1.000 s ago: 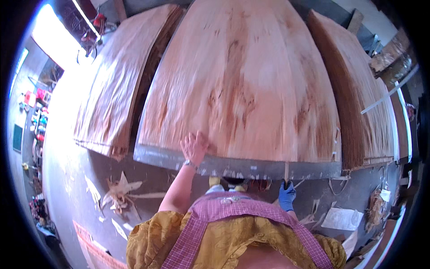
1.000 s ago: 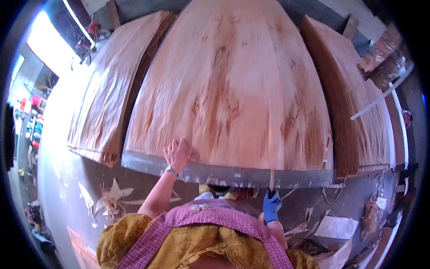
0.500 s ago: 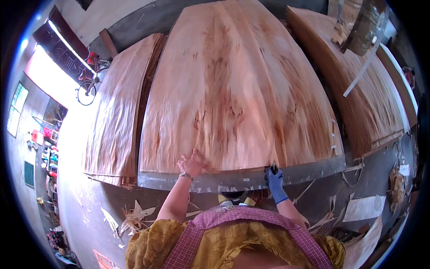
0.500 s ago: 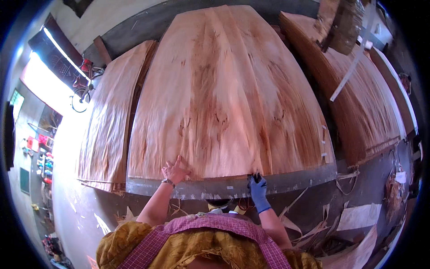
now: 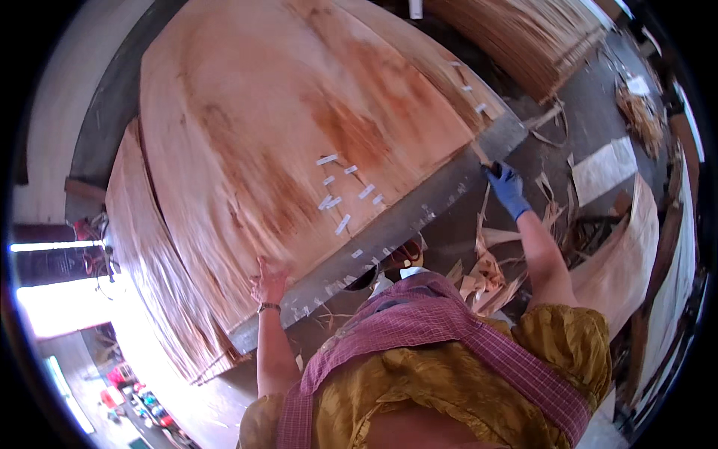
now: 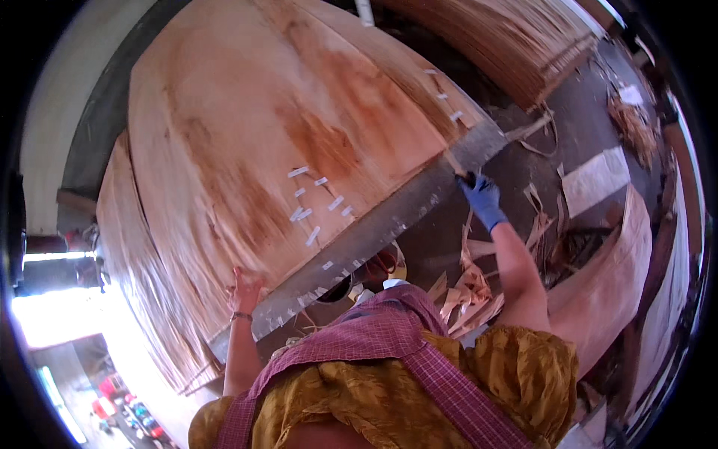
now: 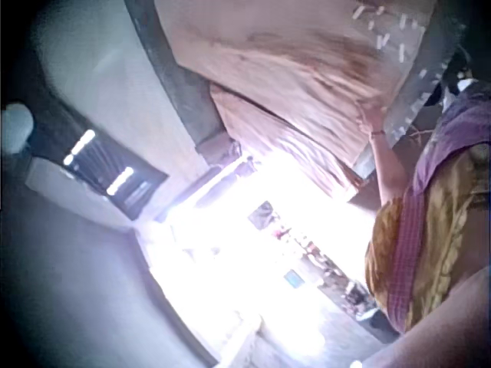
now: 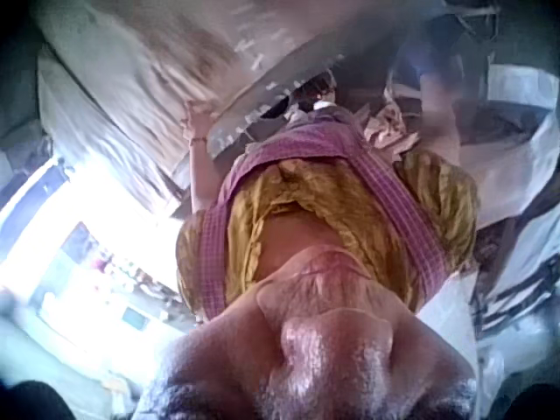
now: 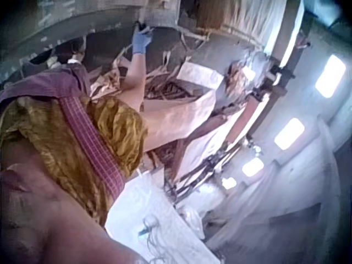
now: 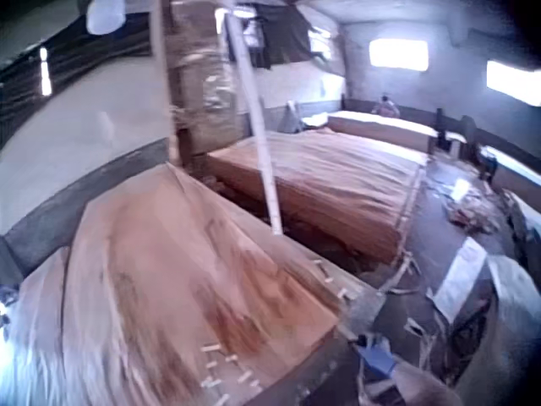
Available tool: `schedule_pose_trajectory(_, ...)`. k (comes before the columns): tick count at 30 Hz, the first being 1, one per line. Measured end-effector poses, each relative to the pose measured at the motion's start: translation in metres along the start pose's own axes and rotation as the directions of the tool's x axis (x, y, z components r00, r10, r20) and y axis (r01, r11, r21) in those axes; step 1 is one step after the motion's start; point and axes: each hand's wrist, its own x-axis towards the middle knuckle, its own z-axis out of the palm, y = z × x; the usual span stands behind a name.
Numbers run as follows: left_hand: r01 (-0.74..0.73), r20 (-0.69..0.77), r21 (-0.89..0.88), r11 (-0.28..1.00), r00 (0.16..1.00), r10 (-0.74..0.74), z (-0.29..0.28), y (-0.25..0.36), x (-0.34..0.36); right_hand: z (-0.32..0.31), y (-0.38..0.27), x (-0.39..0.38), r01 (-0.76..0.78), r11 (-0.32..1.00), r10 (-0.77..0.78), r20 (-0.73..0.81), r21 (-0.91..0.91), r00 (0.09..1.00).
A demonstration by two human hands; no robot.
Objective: The person aligns and marks wood veneer sheets on a workbench, uses a stick to flip sheets, and applies tape to the wood surfaces.
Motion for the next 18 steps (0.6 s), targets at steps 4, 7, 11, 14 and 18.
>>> schedule_pose_trajectory(4, -0.067, -0.030, 0.037, 0.997, 0.997, 0.068, 0.016, -0.022, 0.018, -0.044, 0.040, 0.033, -0.045, 0.991, 0.044, -0.010, -0.126, 0.999)
schedule_pose_trajectory(7, -0.092, -0.047, 0.052, 0.994, 0.994, 0.095, 0.021, -0.026, 0.022, -0.050, 0.053, 0.042, -0.080, 0.956, 0.094, 0.035, -0.283, 0.995)
schedule_pose_trajectory(11, -0.121, -0.033, -0.003, 0.993, 0.992, 0.120, 0.018, -0.010, 0.021, -0.046, 0.063, 0.032, -0.118, 0.942, 0.138, 0.042, -0.313, 0.989)
schedule_pose_trajectory(14, -0.124, -0.043, -0.113, 0.986, 0.992, 0.120, 0.028, -0.047, 0.035, -0.041, 0.054, 0.036, -0.129, 0.943, 0.149, 0.044, -0.308, 0.988)
schedule_pose_trajectory(18, 0.221, -0.162, -0.513, 0.830, 0.924, -0.346, 0.066, -0.112, 0.027, -0.058, -0.005, 0.023, -0.078, 0.982, 0.085, 0.032, -0.173, 0.996)
